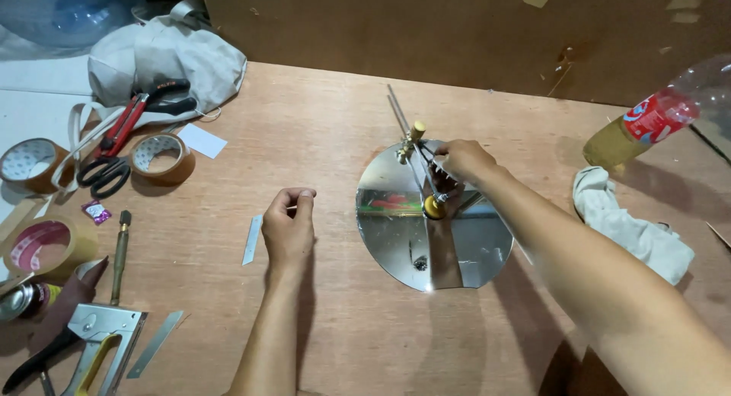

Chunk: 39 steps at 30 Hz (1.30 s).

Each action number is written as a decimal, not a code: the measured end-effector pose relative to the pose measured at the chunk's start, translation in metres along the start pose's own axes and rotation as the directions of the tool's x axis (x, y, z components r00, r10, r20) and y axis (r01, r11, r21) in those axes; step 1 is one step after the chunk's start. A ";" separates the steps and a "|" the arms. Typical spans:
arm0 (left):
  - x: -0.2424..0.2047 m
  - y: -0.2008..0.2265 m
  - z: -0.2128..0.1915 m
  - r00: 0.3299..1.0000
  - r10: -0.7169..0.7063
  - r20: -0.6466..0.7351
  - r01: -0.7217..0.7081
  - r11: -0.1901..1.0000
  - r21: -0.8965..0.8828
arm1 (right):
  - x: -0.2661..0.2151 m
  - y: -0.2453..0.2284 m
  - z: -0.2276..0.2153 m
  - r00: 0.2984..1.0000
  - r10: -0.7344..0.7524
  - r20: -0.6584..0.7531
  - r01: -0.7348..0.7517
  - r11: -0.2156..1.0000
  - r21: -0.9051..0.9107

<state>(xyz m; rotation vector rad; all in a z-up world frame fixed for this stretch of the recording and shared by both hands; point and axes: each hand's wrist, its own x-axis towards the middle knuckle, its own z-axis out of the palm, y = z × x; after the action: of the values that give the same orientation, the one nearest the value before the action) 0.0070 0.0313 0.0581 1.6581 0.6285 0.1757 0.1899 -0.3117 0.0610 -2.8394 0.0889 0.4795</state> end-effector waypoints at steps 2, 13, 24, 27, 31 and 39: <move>0.008 -0.004 0.001 0.999 0.035 -0.021 -0.035 0.999 -0.013 | -0.033 -0.035 -0.018 0.998 -0.049 0.044 0.051 0.998 -0.044; -0.004 0.045 -0.033 0.959 0.182 -0.217 -0.235 0.938 -0.255 | -0.092 -0.108 -0.034 0.868 -0.406 0.284 0.478 0.837 -0.265; 0.001 0.022 -0.014 0.984 0.147 -0.095 -0.167 0.953 -0.251 | -0.106 -0.066 -0.014 0.478 -0.665 0.574 0.870 0.269 -0.413; 0.005 0.003 0.000 0.988 0.155 -0.028 -0.157 0.967 -0.200 | -0.095 -0.029 -0.016 0.303 -0.779 0.549 0.888 0.022 -0.460; -0.018 0.009 -0.002 0.983 0.143 0.112 -0.133 0.987 -0.092 | -0.151 0.033 -0.057 0.603 -0.796 0.059 0.695 0.487 -0.528; -0.038 0.011 0.014 0.934 0.058 0.352 -0.071 0.997 0.024 | -0.212 0.246 -0.006 0.961 0.194 -0.199 -0.213 0.974 -0.075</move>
<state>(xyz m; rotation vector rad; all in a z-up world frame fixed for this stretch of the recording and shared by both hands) -0.0156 -0.0005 0.0746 1.6928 0.3069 -0.0862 -0.0337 -0.5468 0.0770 -2.9795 0.4093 0.2557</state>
